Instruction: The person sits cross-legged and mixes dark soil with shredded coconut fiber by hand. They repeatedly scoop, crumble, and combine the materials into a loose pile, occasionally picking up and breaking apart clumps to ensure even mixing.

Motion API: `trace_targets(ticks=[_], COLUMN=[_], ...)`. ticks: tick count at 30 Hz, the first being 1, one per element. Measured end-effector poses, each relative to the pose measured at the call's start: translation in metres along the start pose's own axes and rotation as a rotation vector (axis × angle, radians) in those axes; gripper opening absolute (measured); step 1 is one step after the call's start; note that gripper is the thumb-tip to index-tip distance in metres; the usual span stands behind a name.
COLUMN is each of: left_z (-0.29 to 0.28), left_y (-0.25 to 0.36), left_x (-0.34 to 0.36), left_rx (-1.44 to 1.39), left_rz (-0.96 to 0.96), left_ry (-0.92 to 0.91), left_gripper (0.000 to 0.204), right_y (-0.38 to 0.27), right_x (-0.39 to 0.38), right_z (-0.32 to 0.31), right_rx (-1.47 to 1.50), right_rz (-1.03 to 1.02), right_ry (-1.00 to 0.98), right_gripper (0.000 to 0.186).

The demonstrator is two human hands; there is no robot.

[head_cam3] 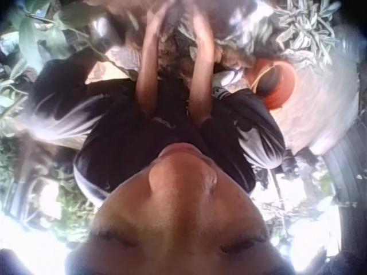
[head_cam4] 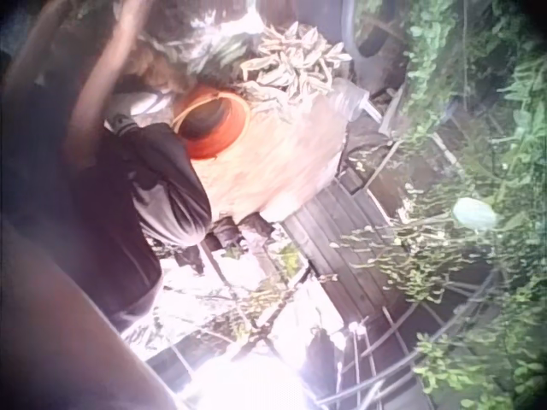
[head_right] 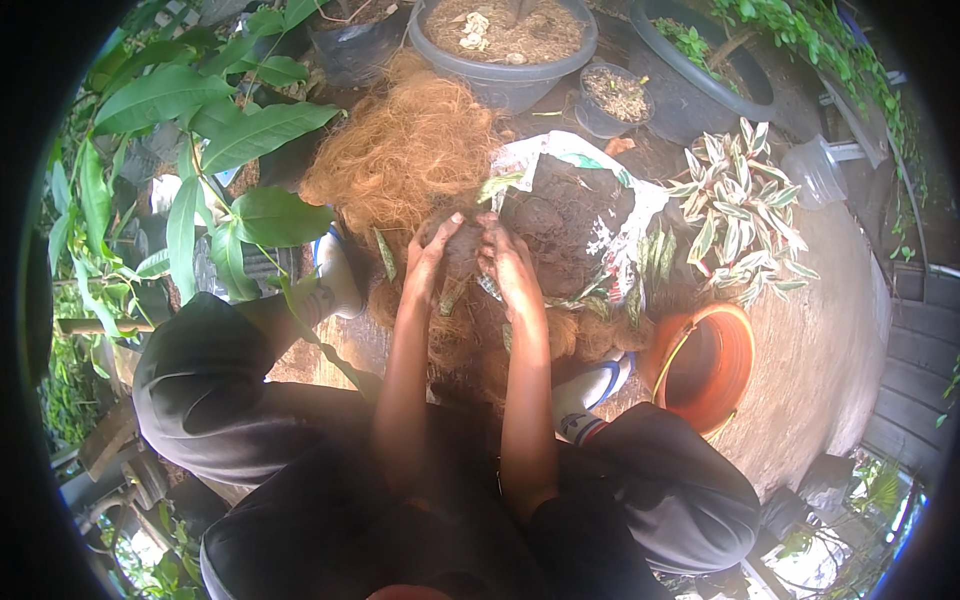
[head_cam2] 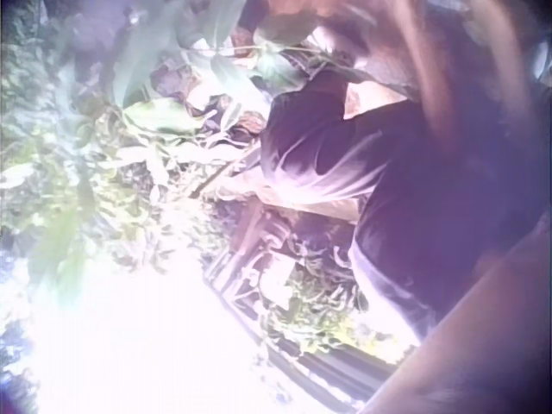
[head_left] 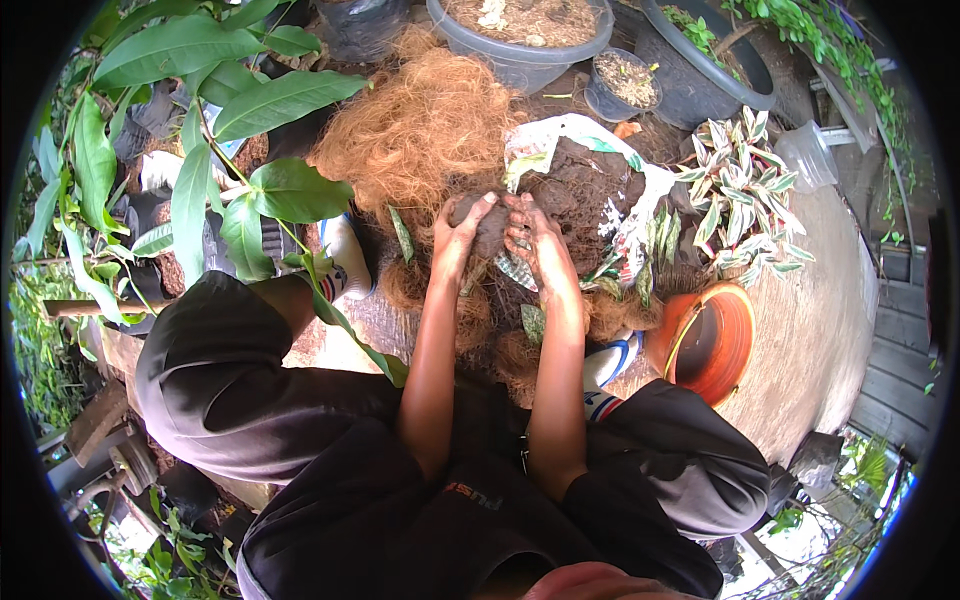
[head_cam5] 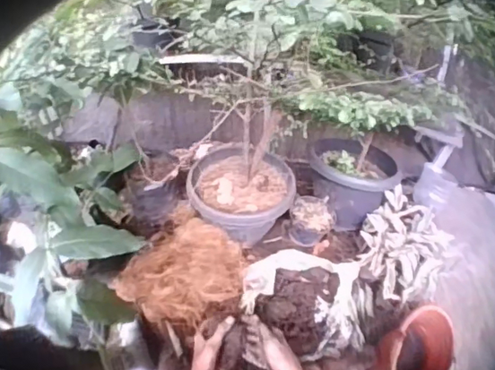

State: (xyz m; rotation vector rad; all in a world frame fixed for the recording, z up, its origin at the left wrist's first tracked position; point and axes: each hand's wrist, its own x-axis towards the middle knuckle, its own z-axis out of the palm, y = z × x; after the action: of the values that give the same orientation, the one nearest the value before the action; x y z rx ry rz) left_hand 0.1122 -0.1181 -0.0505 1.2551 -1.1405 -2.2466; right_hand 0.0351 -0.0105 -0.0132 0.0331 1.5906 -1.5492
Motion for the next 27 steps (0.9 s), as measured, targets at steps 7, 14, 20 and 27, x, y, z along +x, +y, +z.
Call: trace_targets(ticks=[7, 14, 20, 27], left_z=[-0.014, -0.057, -0.086, -0.090], left_y=[0.040, 0.054, 0.039, 0.046], left_x=[-0.002, 0.012, 0.025, 0.013], left_rx=[-0.364, -0.285, -0.556, -0.667], left_rz=[0.302, 0.709, 0.606, 0.441], left_ry=[0.421, 0.780, 0.744, 0.761], left_gripper=[0.047, 0.044, 0.054, 0.064], right_y=[-0.029, -0.064, -0.054, -0.016], right_x=[0.044, 0.117, 0.177, 0.203], right_z=[0.022, 0.099, 0.198, 0.190], right_rx=[-0.145, -0.533, -1.130, -1.378], right_rz=[-0.155, -0.757, -0.745, -0.445], right_ry=[0.040, 0.167, -0.438, -0.454], right_gripper=[0.045, 0.023, 0.064, 0.063])
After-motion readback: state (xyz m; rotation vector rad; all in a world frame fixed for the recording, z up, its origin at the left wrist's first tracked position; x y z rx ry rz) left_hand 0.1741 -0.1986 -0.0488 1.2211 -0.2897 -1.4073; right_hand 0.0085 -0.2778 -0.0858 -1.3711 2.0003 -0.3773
